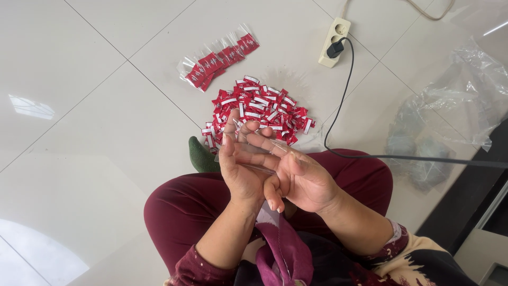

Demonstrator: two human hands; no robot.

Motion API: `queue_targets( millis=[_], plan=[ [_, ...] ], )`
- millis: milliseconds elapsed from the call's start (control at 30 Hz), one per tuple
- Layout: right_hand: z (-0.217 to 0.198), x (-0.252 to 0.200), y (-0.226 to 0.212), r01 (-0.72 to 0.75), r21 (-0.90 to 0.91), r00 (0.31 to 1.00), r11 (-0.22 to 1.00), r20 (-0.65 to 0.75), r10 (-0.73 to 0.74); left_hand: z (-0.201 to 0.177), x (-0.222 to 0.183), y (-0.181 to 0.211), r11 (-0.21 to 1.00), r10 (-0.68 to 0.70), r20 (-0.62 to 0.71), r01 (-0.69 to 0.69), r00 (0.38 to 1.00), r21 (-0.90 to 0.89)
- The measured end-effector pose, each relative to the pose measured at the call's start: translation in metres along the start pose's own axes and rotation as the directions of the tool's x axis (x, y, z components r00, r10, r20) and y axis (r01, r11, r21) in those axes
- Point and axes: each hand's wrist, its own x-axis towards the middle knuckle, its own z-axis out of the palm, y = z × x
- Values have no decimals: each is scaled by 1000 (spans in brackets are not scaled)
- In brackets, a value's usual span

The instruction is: The person puts individual red packets into clear plastic bags by hand while sitting on the floor.

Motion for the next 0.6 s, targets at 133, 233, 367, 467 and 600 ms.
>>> queue_targets(
  millis=[133, 233, 367, 467, 600],
  plan=[
    [-2, 1, -1, -12, -35, 1000, 999, 12, 13, 0, 1, -1, 1000, 19, 7, -19, 1000, -6],
    [-6, -1, 3, -11, -44, 1000, 999, 13, 12, -1, -1, -2, 999, 17, 10, -16, 1000, -37],
    [-12, -1, 4, 11, -35, 1000, 999, 0, -11, -2, 2, -4, 997, 21, 49, -17, 999, -78],
    [-15, -2, 4, 17, -42, 1000, 999, -3, -17, -4, 3, -5, 996, 6, 59, 0, 998, -92],
    [-11, 0, 3, 16, -42, 1000, 999, 3, -16, -4, 2, -5, 998, 10, 30, -8, 999, -62]
  ],
)
